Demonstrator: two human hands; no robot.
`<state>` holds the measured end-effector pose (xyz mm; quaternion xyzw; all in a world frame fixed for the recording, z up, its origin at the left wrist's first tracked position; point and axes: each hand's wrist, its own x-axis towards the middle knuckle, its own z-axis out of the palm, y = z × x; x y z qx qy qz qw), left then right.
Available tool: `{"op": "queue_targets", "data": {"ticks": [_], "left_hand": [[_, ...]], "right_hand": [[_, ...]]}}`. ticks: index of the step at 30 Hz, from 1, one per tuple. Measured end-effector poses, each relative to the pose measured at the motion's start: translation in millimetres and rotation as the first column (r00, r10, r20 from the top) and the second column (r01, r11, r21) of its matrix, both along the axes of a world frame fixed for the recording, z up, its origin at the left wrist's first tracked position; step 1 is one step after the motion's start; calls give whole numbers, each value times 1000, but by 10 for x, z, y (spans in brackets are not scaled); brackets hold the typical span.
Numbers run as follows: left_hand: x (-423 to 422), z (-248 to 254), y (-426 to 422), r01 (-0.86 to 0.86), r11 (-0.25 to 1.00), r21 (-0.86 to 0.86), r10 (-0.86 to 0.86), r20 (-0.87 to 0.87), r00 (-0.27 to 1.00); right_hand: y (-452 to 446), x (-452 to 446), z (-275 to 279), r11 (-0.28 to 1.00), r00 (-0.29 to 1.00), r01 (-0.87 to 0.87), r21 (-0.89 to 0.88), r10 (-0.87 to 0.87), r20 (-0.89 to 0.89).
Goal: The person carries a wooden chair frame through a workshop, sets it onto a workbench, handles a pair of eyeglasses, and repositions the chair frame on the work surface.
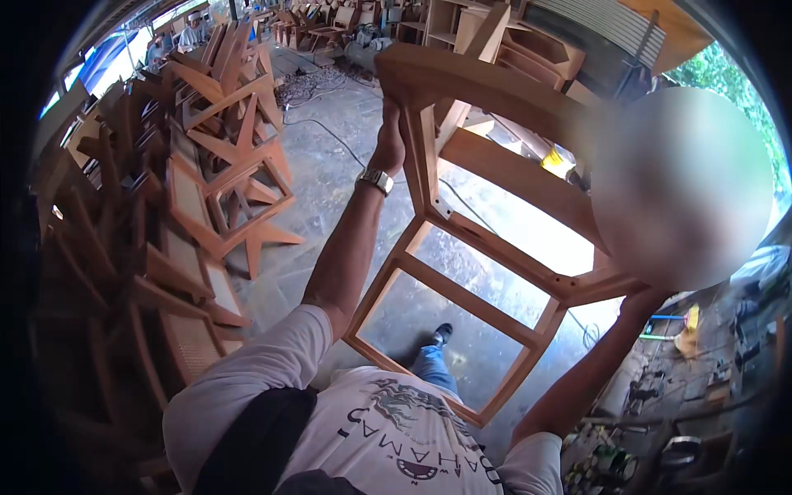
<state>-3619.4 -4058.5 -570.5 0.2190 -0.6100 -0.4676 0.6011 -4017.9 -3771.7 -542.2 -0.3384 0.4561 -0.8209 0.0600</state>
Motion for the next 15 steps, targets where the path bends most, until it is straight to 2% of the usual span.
{"op": "queue_targets", "data": {"ticks": [1, 2, 5, 9, 10, 12, 14, 15], "left_hand": [[-136, -47, -227, -5, 1000, -24, 6, 42, 999], [-298, -51, -485, -41, 999, -27, 41, 1, 999], [-712, -144, -1196, -165, 986, -25, 160, -140, 977], [-722, -188, -2088, -170, 985, 18, 169, -253, 952], [-688, -217, -2131, -164, 986, 28, 166, -266, 949], [-729, -93, -2306, -324, 943, 80, 333, -264, 905], [-700, 40, -2644, -384, 923, -26, 367, -242, 898], [-579, 24, -2867, -268, 961, -59, 250, -216, 944]], "right_hand": [[-225, -67, -33, 1000, 999, 8, -5, -8, 51], [-439, -188, -33, 1000, 995, 17, -3, -16, 95], [-1244, -526, -28, 996, 997, 73, 59, -72, -12], [-2405, -1023, 6, 966, 968, 208, 152, -181, -177], [-2547, -1052, -19, 967, 971, 198, 160, -171, -167], [-2973, -1042, 43, 982, 989, 123, 141, -109, -104], [-3545, -964, 102, 988, 991, 128, 87, -125, -39], [-3815, -954, 62, 990, 993, 118, 73, -116, -30]]}}
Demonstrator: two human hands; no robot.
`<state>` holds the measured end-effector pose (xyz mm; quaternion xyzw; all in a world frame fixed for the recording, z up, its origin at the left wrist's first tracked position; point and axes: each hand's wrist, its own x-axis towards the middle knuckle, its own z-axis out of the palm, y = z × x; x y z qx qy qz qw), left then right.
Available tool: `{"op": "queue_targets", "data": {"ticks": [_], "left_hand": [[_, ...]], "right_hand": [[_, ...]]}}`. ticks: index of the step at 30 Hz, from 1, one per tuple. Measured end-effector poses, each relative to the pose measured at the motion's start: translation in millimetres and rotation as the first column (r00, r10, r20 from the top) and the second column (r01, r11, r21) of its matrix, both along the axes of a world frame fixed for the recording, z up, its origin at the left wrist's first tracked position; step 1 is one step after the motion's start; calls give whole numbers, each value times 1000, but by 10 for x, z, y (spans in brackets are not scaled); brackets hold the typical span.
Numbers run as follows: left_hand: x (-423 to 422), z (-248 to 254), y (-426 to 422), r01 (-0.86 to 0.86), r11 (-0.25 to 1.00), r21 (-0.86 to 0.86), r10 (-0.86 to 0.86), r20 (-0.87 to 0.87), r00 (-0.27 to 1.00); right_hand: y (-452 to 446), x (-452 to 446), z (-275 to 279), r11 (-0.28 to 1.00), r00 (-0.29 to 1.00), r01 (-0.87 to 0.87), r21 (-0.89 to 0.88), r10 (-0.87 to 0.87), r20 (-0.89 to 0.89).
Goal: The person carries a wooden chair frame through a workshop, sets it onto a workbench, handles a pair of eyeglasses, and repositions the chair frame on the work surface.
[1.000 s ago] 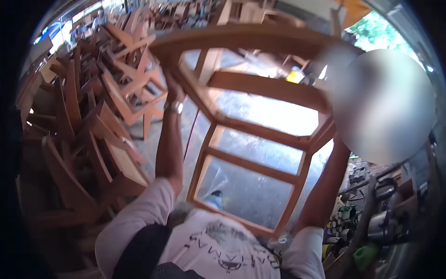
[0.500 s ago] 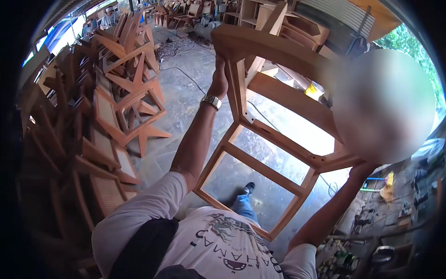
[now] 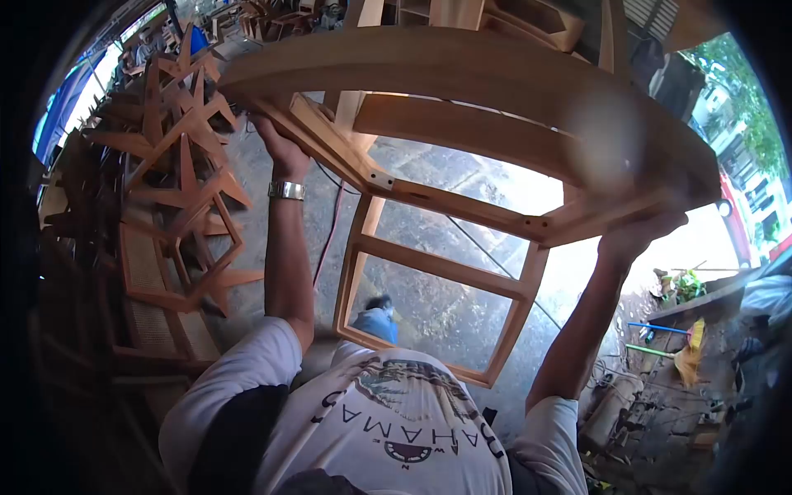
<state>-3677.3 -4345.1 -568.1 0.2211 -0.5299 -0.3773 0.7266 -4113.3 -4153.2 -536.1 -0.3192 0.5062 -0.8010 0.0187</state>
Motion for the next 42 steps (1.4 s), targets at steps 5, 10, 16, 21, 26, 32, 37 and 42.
{"op": "queue_targets", "data": {"ticks": [5, 10, 16, 21, 26, 32, 37, 42], "left_hand": [[299, -157, -998, 248, 963, -106, -246, 26, 969], [514, 342, -2476, -127, 972, -199, 113, -77, 991], [330, 1624, -3401, -158, 922, -355, 153, -41, 987], [588, 2248, -4289, 148, 918, -369, -76, 203, 976], [1332, 1861, -5405, 329, 829, -452, -180, 341, 923], [1727, 1599, -6634, -15, 948, -318, 52, 108, 993], [2154, 1523, -7316, -288, 931, -222, 290, -23, 957], [3049, 1356, -8045, -260, 936, -235, 290, 102, 952]], "right_hand": [[-1333, 74, -304, 973, 972, 205, -106, -215, -94], [-2584, 487, 183, 980, 983, 166, -110, -173, -54], [-3848, 123, 671, 886, 833, -48, -460, -219, -508], [-5043, 0, 1223, 894, 893, -99, -437, -114, -435], [-6102, 1008, 1036, 949, 988, 122, -290, -143, -52], [-7913, 1457, 1039, 965, 996, -71, -252, 53, -77], [-9194, 1921, 1044, 969, 975, -186, -165, 161, -151], [-10443, 2714, 1065, 846, 885, -466, -259, 449, -123]]}}
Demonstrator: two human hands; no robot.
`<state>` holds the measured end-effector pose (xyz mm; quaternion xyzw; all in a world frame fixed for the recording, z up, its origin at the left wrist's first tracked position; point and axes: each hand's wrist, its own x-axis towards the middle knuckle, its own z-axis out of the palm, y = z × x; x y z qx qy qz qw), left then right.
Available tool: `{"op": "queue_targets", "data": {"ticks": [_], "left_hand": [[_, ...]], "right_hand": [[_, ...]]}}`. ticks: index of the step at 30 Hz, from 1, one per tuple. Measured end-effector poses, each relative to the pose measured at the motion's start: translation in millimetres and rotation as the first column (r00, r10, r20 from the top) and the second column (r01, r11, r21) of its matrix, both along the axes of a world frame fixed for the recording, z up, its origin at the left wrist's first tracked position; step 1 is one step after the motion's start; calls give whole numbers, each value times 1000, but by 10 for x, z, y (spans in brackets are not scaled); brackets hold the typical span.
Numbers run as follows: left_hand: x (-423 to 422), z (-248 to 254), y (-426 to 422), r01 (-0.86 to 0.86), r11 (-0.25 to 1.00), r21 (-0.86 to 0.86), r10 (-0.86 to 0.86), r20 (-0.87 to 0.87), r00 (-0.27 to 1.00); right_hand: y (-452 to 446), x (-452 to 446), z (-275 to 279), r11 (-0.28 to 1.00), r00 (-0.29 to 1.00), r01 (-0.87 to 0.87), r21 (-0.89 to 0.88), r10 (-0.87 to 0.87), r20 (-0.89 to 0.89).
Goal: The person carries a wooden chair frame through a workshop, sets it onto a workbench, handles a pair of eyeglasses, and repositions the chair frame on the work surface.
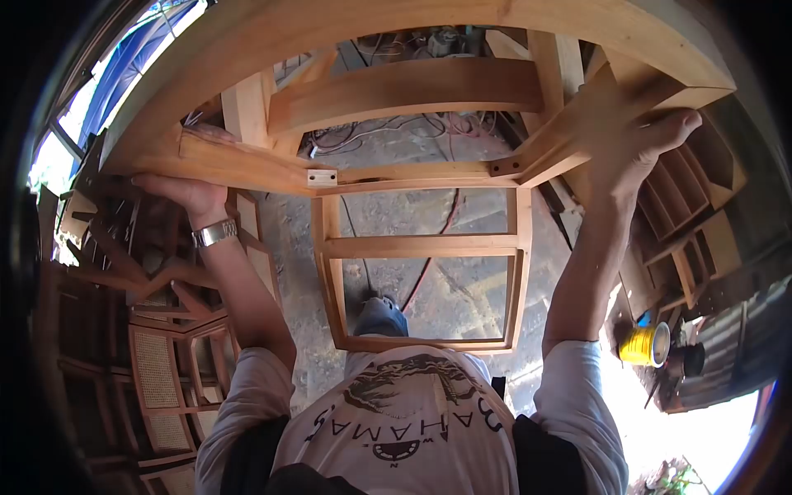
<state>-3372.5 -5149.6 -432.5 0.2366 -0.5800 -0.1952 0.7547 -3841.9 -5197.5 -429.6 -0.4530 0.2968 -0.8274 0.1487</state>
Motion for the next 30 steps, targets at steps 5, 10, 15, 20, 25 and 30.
{"op": "queue_targets", "data": {"ticks": [5, 10, 15, 20, 25, 30], "left_hand": [[801, -265, -961, 85, 996, -24, -87, -107, 990], [1393, -143, -2292, -39, 996, -80, 38, -24, 999], [1958, 100, -3527, -11, 994, -105, 14, 31, 999], [2242, 149, -4701, -153, 987, -52, 146, -125, 981], [2417, -52, -5842, -106, 992, -75, 98, -96, 991], [2567, -45, -7014, -240, 971, -7, 238, -104, 966]], "right_hand": [[-1096, 841, 31, 994, 996, -86, -72, 87, 6], [-2374, 1592, 179, 974, 999, -43, -222, 34, -43], [-3855, 1918, 95, 982, 1000, -7, -187, 6, -8], [-4783, 2290, 163, 978, 990, 138, -159, -139, 6], [-5972, 2415, -116, 988, 997, 79, -133, -77, 20], [-7432, 2759, -60, 981, 994, 96, -169, -105, -42]]}}
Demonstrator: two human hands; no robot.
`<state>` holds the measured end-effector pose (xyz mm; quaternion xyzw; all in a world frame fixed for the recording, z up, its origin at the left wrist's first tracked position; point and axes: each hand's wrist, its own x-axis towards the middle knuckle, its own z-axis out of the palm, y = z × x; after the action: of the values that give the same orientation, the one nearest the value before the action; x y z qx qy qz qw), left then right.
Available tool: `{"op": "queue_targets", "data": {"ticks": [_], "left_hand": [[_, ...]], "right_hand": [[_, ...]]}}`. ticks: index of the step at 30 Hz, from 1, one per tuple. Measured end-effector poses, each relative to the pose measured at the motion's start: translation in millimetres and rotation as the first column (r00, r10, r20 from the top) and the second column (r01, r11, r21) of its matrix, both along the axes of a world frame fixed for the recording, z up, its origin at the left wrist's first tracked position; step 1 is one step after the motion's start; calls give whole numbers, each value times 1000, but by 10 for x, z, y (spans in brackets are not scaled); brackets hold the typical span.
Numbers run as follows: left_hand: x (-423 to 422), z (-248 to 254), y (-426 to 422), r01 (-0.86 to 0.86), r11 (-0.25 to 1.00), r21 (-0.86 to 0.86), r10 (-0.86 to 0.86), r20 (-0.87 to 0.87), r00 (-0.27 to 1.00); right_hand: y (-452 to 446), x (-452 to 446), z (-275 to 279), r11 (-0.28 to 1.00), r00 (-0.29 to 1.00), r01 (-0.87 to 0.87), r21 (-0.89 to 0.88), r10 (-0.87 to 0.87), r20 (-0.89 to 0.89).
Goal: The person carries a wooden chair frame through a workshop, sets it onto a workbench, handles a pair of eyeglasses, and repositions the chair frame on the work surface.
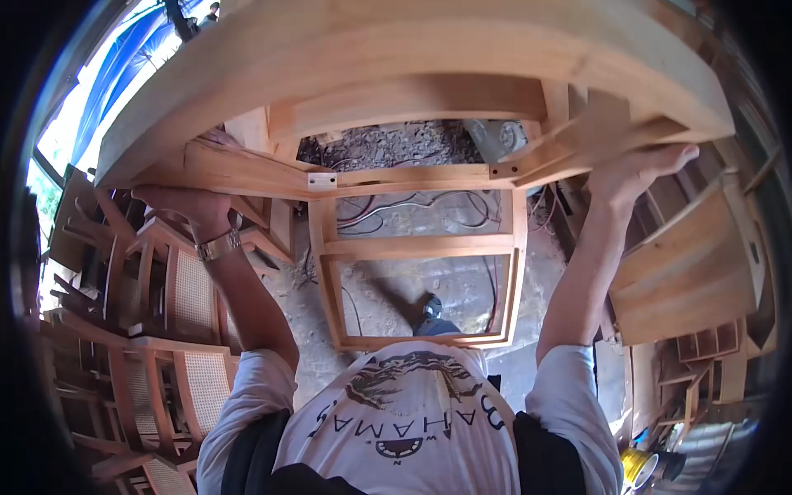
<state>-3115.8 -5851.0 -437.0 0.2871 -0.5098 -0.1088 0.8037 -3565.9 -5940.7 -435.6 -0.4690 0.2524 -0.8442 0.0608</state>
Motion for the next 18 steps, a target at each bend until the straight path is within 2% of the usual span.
{"op": "queue_targets", "data": {"ticks": [4, 6, 7, 9, 12, 18], "left_hand": [[37, 195, -767, -262, 965, -28, 253, -190, 949], [55, 246, -1141, -236, 972, -24, 228, -177, 957], [121, 253, -1297, -136, 991, -8, 134, -117, 984], [378, 191, -1555, 33, 999, 17, -33, 1, 999], [742, 96, -2094, 146, 989, 14, -147, 109, 983], [829, -121, -3282, -129, 991, 32, 129, 12, 992]], "right_hand": [[-936, 177, 135, 973, 974, -226, 42, 227, -5], [-1413, 248, 165, 970, 971, -241, 32, 241, 12], [-1640, 292, 191, 968, 969, -248, 27, 248, 20], [-1937, 402, 234, 988, 988, -149, 42, 147, 40], [-2492, 509, 160, 966, 968, -252, 66, 252, 9], [-3722, 785, 25, 979, 980, -191, 75, 194, -46]]}}
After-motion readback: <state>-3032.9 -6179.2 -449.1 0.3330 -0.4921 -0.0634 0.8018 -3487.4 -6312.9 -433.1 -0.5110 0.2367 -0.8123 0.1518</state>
